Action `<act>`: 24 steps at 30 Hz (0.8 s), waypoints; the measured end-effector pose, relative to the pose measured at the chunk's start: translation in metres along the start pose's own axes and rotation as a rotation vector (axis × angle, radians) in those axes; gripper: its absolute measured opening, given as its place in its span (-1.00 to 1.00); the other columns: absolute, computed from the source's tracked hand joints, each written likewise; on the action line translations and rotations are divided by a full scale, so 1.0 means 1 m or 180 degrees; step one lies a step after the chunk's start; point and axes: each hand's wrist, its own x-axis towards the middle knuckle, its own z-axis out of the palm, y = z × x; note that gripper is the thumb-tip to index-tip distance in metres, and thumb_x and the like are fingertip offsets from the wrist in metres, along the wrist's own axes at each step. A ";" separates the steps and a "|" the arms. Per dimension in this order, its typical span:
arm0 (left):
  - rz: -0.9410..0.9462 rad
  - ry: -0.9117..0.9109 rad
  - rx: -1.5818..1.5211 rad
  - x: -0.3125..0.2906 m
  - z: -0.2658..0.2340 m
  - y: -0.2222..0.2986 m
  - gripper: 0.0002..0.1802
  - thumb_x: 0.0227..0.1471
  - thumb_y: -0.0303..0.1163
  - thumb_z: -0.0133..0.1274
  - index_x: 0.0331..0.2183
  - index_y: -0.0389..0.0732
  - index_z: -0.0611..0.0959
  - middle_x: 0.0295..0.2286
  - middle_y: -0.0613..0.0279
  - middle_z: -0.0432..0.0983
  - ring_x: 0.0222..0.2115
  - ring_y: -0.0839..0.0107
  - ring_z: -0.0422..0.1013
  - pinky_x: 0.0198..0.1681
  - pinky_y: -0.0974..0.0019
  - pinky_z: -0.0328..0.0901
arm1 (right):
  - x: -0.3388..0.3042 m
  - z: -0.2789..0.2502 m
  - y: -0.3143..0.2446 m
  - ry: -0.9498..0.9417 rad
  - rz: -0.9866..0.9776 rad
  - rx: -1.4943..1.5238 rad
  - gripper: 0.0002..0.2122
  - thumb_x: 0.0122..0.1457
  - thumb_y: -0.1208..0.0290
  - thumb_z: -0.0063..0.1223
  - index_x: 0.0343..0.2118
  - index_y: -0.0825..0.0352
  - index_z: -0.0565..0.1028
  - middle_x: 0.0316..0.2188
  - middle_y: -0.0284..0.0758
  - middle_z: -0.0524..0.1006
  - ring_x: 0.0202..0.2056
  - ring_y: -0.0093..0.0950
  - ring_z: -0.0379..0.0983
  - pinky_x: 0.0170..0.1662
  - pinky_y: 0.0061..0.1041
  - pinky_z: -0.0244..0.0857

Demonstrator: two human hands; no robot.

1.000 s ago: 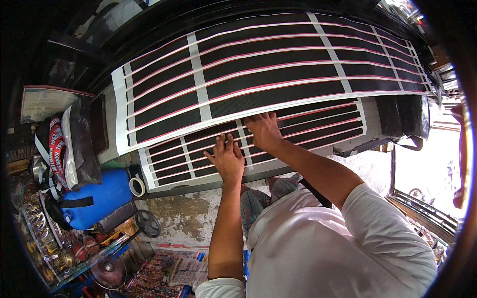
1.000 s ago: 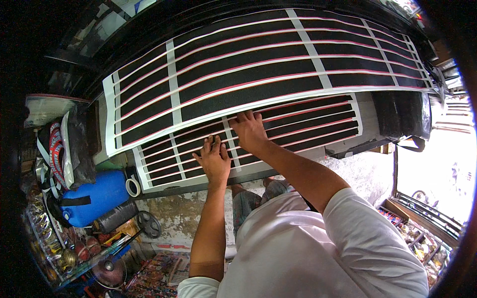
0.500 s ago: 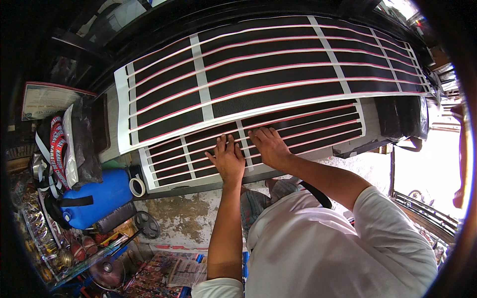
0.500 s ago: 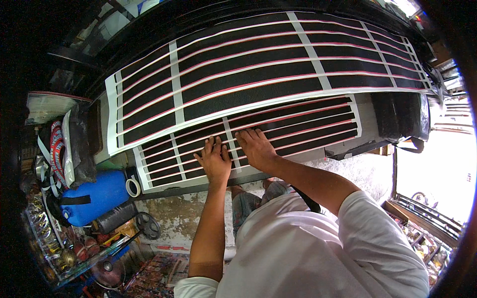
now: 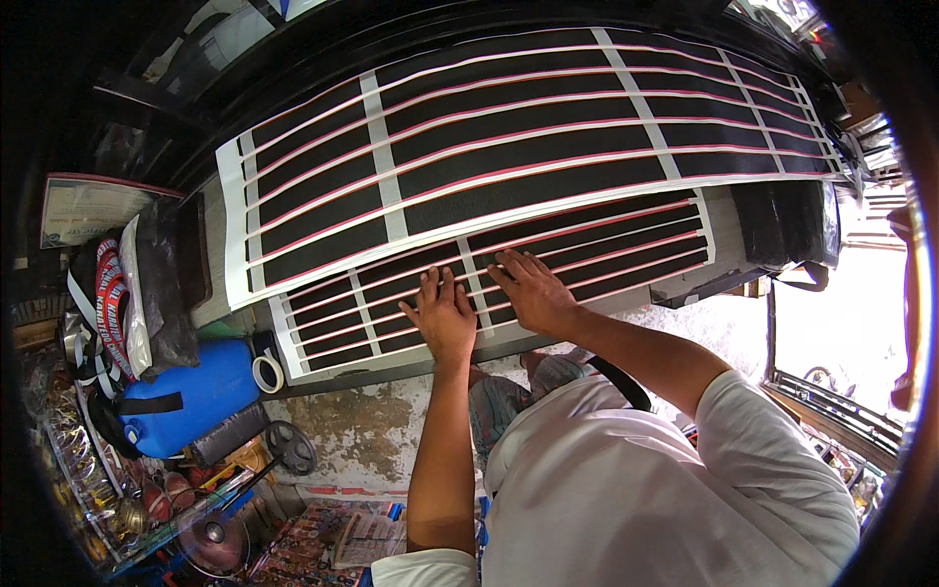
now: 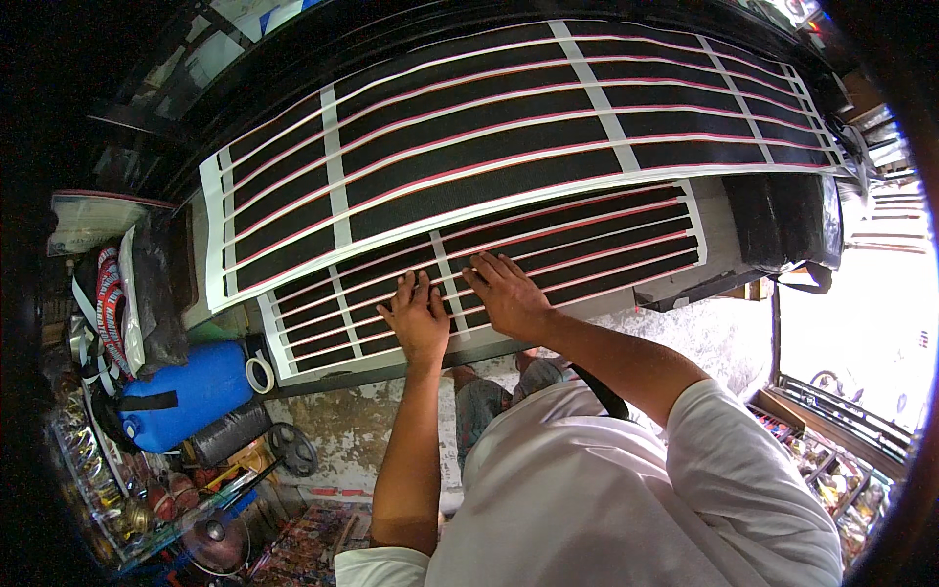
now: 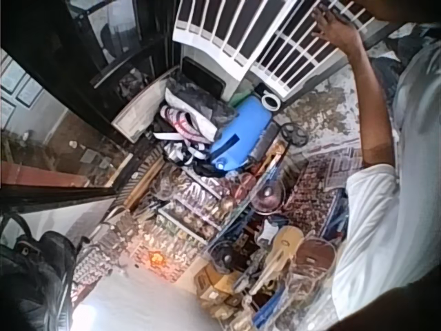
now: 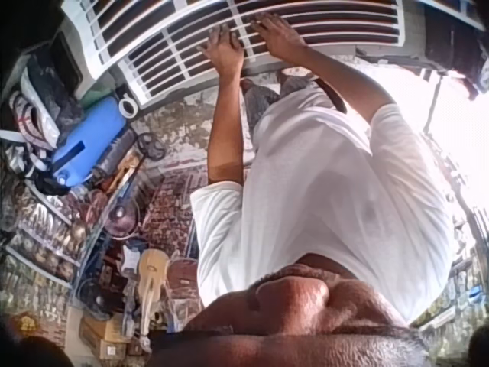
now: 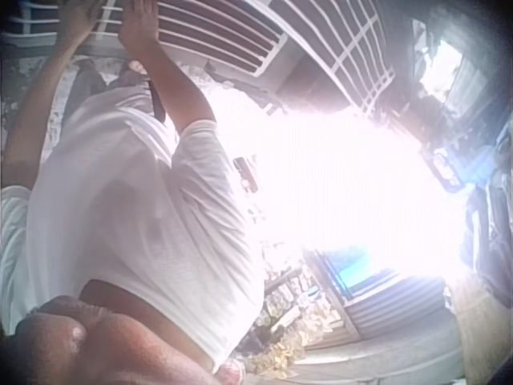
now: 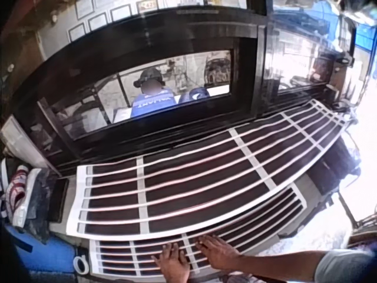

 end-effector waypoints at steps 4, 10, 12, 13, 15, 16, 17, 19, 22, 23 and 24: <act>0.0013 0.0015 -0.0008 -0.001 0.001 0.000 -0.54 0.39 -0.22 0.05 0.23 -0.11 0.66 0.30 0.08 0.42 0.35 0.05 0.29 0.40 -0.66 -0.11 | -0.001 -0.002 0.004 -0.0021 -0.0017 -0.0009 -0.40 0.23 0.52 0.07 0.38 0.39 0.36 0.41 0.00 0.25 0.47 -0.04 0.15 0.53 -0.04 0.05; 0.0044 0.0026 -0.0006 -0.001 0.001 -0.002 -0.53 0.38 -0.22 0.05 0.23 -0.12 0.65 0.30 0.07 0.43 0.36 0.03 0.29 0.39 -0.66 -0.10 | -0.001 0.000 0.008 -0.0007 -0.0064 -0.0082 -0.46 0.35 0.41 0.07 0.39 0.35 0.35 0.42 -0.02 0.24 0.48 -0.07 0.12 0.52 -0.03 0.06; 0.0048 0.0034 -0.0013 -0.001 0.002 -0.001 -0.53 0.38 -0.23 0.05 0.23 -0.12 0.65 0.30 0.06 0.43 0.36 0.03 0.29 0.39 -0.66 -0.10 | -0.001 -0.001 0.009 -0.0044 -0.0071 -0.0131 -0.47 0.38 0.38 0.07 0.39 0.34 0.35 0.40 -0.02 0.26 0.47 -0.06 0.14 0.50 -0.02 0.08; 0.0041 0.0033 -0.0018 -0.001 0.002 0.000 -0.53 0.38 -0.23 0.05 0.23 -0.13 0.65 0.30 0.06 0.43 0.36 0.02 0.29 0.39 -0.66 -0.10 | -0.001 -0.002 0.010 -0.0063 -0.0074 -0.0157 -0.47 0.39 0.36 0.07 0.40 0.34 0.35 0.39 -0.02 0.27 0.46 -0.05 0.15 0.50 -0.01 0.09; 0.0020 0.0048 -0.0016 -0.001 0.002 0.001 -0.53 0.38 -0.22 0.05 0.23 -0.13 0.65 0.30 0.06 0.43 0.36 0.02 0.29 0.39 -0.66 -0.10 | 0.003 -0.006 0.003 0.0019 -0.0003 -0.0086 -0.44 0.35 0.39 0.10 0.40 0.33 0.34 0.35 -0.02 0.30 0.41 -0.04 0.20 0.48 -0.01 0.11; 0.0012 0.0060 -0.0015 -0.001 0.002 0.001 -0.53 0.38 -0.22 0.05 0.23 -0.14 0.65 0.30 0.05 0.42 0.36 0.01 0.29 0.39 -0.65 -0.10 | 0.005 -0.007 0.000 0.0059 0.0031 -0.0050 -0.43 0.33 0.40 0.11 0.40 0.33 0.34 0.33 -0.01 0.31 0.39 -0.03 0.23 0.47 -0.02 0.12; 0.0009 0.0068 -0.0017 -0.001 0.001 0.002 -0.52 0.38 -0.22 0.05 0.23 -0.14 0.65 0.31 0.05 0.42 0.36 0.01 0.29 0.39 -0.65 -0.11 | 0.009 -0.009 -0.004 0.0009 0.0117 -0.0054 -0.41 0.30 0.41 0.12 0.40 0.33 0.34 0.31 -0.01 0.32 0.36 -0.03 0.25 0.46 0.01 0.12; -0.0026 0.0043 -0.0036 -0.001 0.001 0.005 -0.52 0.38 -0.22 0.04 0.23 -0.15 0.65 0.31 0.04 0.42 0.36 0.00 0.28 0.39 -0.66 -0.11 | 0.019 -0.012 -0.012 -0.0091 0.0285 -0.0061 -0.37 0.25 0.43 0.15 0.40 0.33 0.33 0.26 -0.01 0.35 0.30 -0.01 0.30 0.45 0.05 0.12; -0.0062 0.0041 -0.0073 -0.001 -0.001 0.007 -0.52 0.38 -0.21 0.03 0.23 -0.15 0.65 0.32 0.03 0.41 0.37 -0.01 0.27 0.39 -0.66 -0.12 | 0.025 -0.007 -0.024 -0.0096 0.0483 -0.0209 -0.33 0.17 0.46 0.13 0.41 0.32 0.32 0.21 0.00 0.36 0.25 0.00 0.31 0.44 0.14 0.10; -0.0069 0.0040 -0.0091 -0.002 -0.001 0.007 -0.52 0.38 -0.21 0.03 0.23 -0.15 0.65 0.32 0.03 0.41 0.38 -0.01 0.27 0.39 -0.66 -0.13 | 0.026 -0.002 -0.026 -0.0119 0.0547 -0.0201 -0.31 0.18 0.44 0.12 0.43 0.34 0.30 0.23 0.01 0.34 0.27 0.00 0.29 0.44 0.19 0.07; -0.0051 0.0045 -0.0110 -0.001 -0.001 0.007 -0.52 0.38 -0.22 0.03 0.23 -0.16 0.64 0.32 0.03 0.41 0.38 -0.01 0.27 0.39 -0.66 -0.13 | 0.027 0.003 -0.027 -0.0142 0.0612 -0.0192 -0.30 0.19 0.42 0.10 0.44 0.35 0.27 0.25 0.02 0.32 0.28 0.00 0.28 0.44 0.24 0.04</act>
